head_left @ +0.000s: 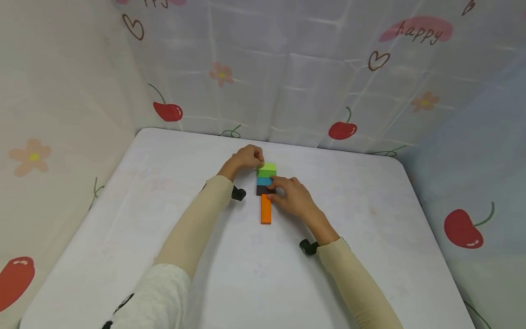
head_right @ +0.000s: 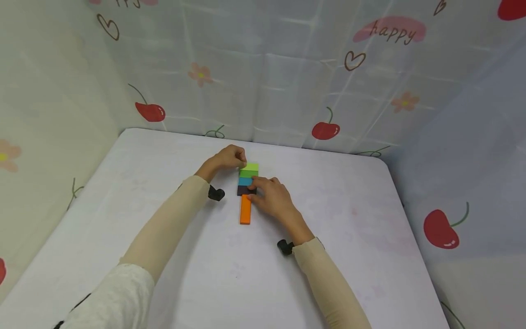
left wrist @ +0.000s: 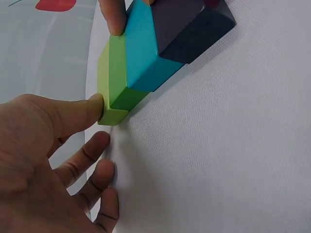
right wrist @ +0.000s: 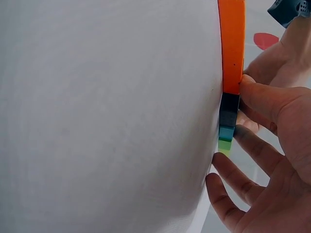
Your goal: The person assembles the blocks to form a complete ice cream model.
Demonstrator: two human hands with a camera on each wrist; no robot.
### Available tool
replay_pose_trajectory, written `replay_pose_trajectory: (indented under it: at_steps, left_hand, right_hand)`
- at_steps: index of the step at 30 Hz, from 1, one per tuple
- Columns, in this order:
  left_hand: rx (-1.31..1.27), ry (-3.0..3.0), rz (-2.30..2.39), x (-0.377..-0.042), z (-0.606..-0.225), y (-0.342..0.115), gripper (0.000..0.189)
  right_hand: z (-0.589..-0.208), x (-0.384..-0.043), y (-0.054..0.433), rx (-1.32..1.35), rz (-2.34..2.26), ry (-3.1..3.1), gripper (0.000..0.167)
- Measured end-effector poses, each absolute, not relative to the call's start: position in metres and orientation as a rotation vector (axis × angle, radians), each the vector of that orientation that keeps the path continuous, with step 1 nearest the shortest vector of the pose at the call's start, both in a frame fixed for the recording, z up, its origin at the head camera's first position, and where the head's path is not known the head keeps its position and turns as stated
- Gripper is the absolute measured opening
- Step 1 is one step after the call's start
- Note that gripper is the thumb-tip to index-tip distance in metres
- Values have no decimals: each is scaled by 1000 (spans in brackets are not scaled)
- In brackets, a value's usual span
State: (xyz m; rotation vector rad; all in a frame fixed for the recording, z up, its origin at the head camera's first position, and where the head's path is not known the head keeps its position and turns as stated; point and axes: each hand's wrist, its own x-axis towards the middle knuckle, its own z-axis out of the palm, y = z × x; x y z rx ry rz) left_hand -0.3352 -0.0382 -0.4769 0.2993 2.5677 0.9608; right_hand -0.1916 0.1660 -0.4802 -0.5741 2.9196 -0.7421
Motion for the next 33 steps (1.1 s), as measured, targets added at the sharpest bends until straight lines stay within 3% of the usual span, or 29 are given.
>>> replay_pose_trajectory:
  at_steps: [17,33]
  left_hand:
    - [433,2599,1115,-308,-476,-52,11]
    - [640,2706,904,-287,-484,-57,46]
  right_hand:
    - [-481,-186,164,-588,-742,2919,30]
    - [-484,-184,182,-622,-781,2859,34]
